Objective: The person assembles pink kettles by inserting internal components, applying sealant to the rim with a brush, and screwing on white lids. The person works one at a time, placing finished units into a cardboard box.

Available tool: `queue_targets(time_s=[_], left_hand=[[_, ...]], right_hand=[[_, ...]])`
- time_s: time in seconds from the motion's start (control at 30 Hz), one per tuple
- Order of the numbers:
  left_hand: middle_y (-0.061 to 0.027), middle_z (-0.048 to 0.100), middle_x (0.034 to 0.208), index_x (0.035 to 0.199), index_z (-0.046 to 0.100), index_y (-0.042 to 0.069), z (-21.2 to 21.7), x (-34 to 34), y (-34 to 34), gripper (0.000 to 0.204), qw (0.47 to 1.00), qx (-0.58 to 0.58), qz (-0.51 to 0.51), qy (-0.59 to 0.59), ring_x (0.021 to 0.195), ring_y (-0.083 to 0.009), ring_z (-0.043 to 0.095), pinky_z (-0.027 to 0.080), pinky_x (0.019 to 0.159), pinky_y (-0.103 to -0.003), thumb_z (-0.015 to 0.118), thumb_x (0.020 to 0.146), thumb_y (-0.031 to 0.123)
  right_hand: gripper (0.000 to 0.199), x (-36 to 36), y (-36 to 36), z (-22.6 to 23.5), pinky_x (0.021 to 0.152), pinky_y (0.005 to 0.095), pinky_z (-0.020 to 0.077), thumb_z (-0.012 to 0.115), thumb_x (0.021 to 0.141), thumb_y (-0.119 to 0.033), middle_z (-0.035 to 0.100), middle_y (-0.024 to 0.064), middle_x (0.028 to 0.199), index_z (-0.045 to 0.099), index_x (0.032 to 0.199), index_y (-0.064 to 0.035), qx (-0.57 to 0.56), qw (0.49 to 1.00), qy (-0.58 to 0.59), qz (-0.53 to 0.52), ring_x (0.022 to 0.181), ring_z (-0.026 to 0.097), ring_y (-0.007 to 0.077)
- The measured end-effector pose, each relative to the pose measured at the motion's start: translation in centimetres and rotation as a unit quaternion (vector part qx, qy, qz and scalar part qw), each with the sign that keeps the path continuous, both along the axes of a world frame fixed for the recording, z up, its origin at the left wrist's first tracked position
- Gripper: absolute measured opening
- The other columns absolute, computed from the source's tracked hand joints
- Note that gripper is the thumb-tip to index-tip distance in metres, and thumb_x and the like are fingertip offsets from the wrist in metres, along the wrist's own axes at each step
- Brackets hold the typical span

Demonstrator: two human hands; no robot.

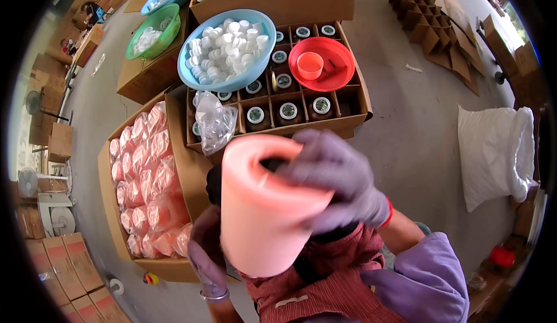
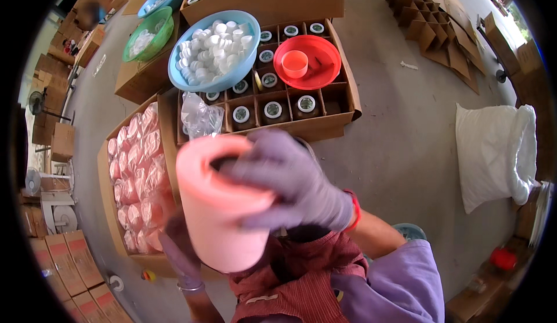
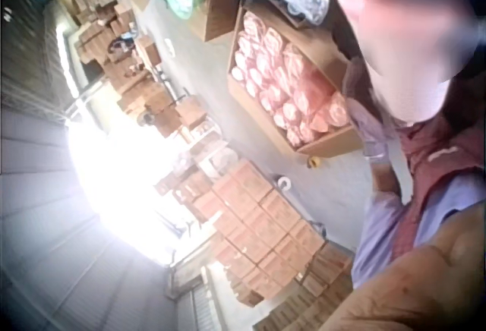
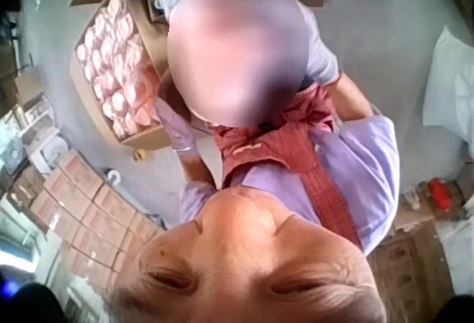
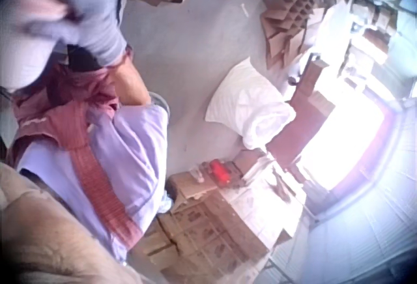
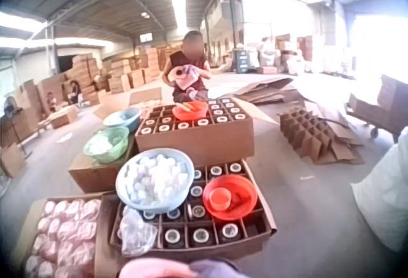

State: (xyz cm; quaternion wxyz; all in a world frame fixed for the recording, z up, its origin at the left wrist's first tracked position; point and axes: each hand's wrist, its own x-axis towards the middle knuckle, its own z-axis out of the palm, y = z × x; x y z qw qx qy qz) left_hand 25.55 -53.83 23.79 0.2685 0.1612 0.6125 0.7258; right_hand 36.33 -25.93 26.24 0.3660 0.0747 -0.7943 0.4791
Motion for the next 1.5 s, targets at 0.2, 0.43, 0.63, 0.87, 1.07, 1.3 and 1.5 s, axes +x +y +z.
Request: queue_targets(time_s=[0.2, 0.43, 0.63, 0.87, 1.07, 1.3, 1.5], left_hand=[[-0.0189, 0.057, 0.129, 0.126, 0.056, -0.003, -0.4, 0.3, 4.9, 0.069, 0.977, -0.133, -0.162, 0.032, 0.118, -0.0295, 0.056, 0.04, 0.105, -0.036, 0.042, 0.095, 0.057], [-0.0198, 0.061, 0.118, 0.116, 0.06, -0.006, -0.8, 0.1, 1.8, 0.048, 0.986, -0.067, -0.028, 0.152, 0.114, -0.029, 0.056, 0.042, 0.101, -0.039, 0.041, 0.099, 0.034], [-0.0216, 0.058, 0.127, 0.128, 0.054, -0.008, -1.2, -0.7, -1.9, 0.055, 0.994, 0.009, -0.05, 0.1, 0.126, -0.0356, 0.049, 0.034, 0.109, -0.045, 0.038, 0.1, 0.037], [-0.0227, 0.058, 0.127, 0.12, 0.06, -0.007, 2.8, -0.3, 4.8, 0.053, 0.952, -0.073, -0.176, 0.238, 0.12, -0.0397, 0.054, 0.037, 0.106, -0.044, 0.062, 0.088, 0.035], [-0.0199, 0.066, 0.107, 0.108, 0.062, -0.008, 4.3, -2.9, 6.7, 0.042, 0.976, 0.026, -0.157, 0.146, 0.101, -0.0339, 0.063, 0.047, 0.09, -0.042, 0.068, 0.085, 0.027], [-0.0085, 0.055, 0.07, 0.123, 0.053, -0.003, 2.7, -4.7, 10.3, 0.033, 0.998, -0.041, 0.023, 0.029, 0.064, -0.013, 0.053, 0.045, 0.057, -0.03, 0.057, 0.095, 0.016], [-0.0232, 0.054, 0.132, 0.129, 0.056, -0.001, 3.4, -4.0, 12.0, 0.044, 0.874, -0.103, -0.102, 0.464, 0.116, -0.0373, 0.057, 0.046, 0.097, -0.038, 0.061, 0.095, 0.026]], right_hand=[[0.042, 1.8, -3.4, -4.0, 0.106, 0.0464, 0.0335, 0.058, 0.095, -0.03, 0.057, 0.0076, 0.116, 0.057, 0.13, -0.0066, 0.086, 0.981, -0.042, 0.168, 0.11, 0.055, 0.0252], [0.043, 4.3, 0.2, -2.5, 0.095, 0.0444, 0.0406, 0.073, 0.08, -0.036, 0.055, 0.0117, 0.109, 0.067, 0.111, -0.0081, -0.064, 0.975, -0.189, 0.092, 0.104, 0.053, 0.0285], [0.031, 4.2, 1.2, -5.0, 0.099, 0.0451, 0.0414, 0.068, 0.085, -0.023, 0.057, 0.0129, 0.113, 0.068, 0.112, -0.0074, -0.054, 0.976, -0.205, 0.05, 0.107, 0.055, 0.0292], [0.052, 2.4, -1.9, -2.1, 0.098, 0.0495, 0.0415, 0.074, 0.084, -0.039, 0.055, 0.0182, 0.122, 0.065, 0.118, -0.0013, -0.186, 0.952, -0.18, 0.166, 0.114, 0.055, 0.0332], [0.043, -2.5, -0.9, 0.3, 0.095, 0.056, 0.0413, 0.067, 0.089, -0.041, 0.05, 0.024, 0.127, 0.064, 0.111, -0.004, -0.006, 0.99, 0.059, 0.128, 0.114, 0.052, 0.0433], [0.056, -6.3, 0.3, 0.1, 0.085, 0.0425, 0.0572, 0.068, 0.074, -0.023, 0.044, 0.0183, 0.135, 0.055, 0.128, -0.0302, 0.329, 0.939, 0.0, -0.103, 0.116, 0.053, 0.038], [0.039, -6.3, 0.9, -1.2, 0.084, 0.0363, 0.0511, 0.056, 0.096, -0.025, 0.059, 0.0167, 0.108, 0.053, 0.127, -0.0011, -0.225, 0.964, -0.141, -0.031, 0.101, 0.061, 0.0266]])
